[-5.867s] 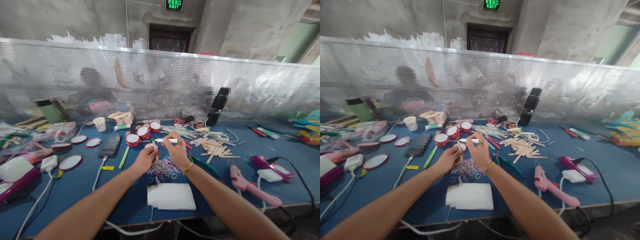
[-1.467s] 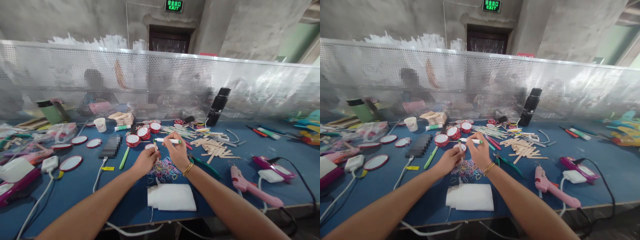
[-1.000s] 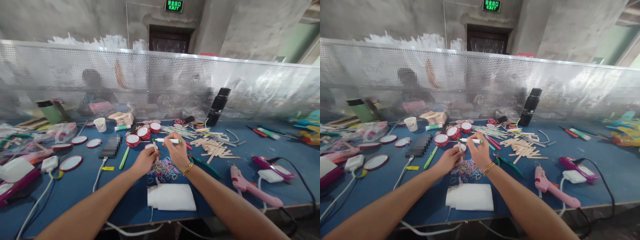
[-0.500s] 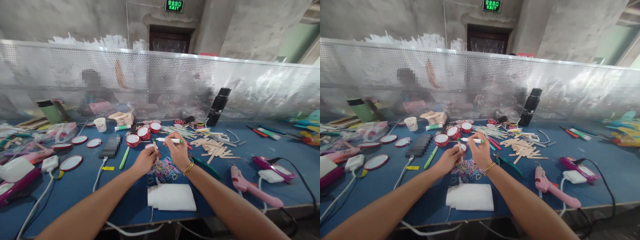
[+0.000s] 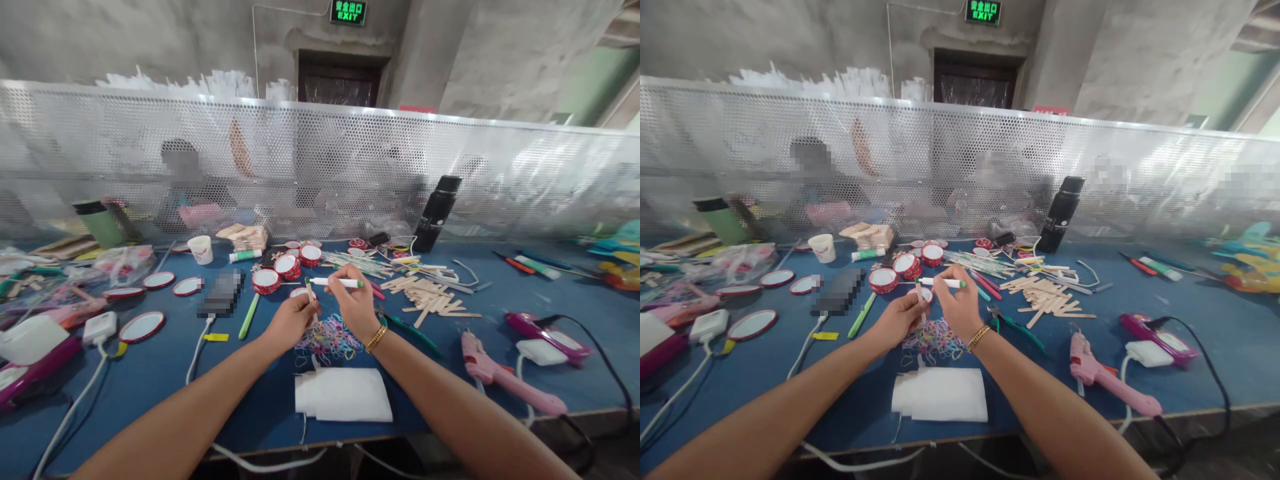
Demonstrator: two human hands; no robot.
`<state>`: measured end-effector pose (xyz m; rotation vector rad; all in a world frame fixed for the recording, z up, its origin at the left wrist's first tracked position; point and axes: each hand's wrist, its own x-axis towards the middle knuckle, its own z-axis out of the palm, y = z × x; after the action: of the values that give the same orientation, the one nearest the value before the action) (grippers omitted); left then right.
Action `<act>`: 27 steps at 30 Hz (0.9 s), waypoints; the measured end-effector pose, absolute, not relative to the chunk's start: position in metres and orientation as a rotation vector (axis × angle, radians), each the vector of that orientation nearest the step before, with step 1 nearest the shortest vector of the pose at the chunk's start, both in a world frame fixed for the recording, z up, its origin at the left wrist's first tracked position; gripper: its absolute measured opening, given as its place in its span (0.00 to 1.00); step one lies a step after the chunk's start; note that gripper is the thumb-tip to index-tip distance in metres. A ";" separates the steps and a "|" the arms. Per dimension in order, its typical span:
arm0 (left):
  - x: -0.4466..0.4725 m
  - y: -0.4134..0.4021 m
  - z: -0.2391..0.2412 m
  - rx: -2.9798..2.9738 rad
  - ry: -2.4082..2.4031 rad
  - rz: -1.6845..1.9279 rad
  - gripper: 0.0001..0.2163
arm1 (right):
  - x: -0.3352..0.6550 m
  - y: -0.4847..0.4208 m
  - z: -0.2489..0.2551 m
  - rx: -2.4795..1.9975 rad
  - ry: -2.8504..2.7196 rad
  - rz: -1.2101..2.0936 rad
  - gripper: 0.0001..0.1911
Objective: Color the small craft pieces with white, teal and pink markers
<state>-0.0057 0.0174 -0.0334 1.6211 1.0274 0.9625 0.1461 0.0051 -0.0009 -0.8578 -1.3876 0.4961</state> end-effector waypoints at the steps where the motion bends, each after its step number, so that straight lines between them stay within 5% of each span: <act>1: -0.005 0.017 -0.033 1.618 1.028 0.961 0.20 | 0.146 0.005 -0.001 -0.867 -1.397 0.496 0.08; 27: -0.006 0.016 -0.031 1.628 1.034 0.954 0.18 | 0.146 0.004 0.000 -0.888 -1.411 0.477 0.08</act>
<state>-0.0055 0.0162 -0.0313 1.6284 1.0342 0.9543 0.1458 0.0038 -0.0005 -0.8882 -1.4106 0.4771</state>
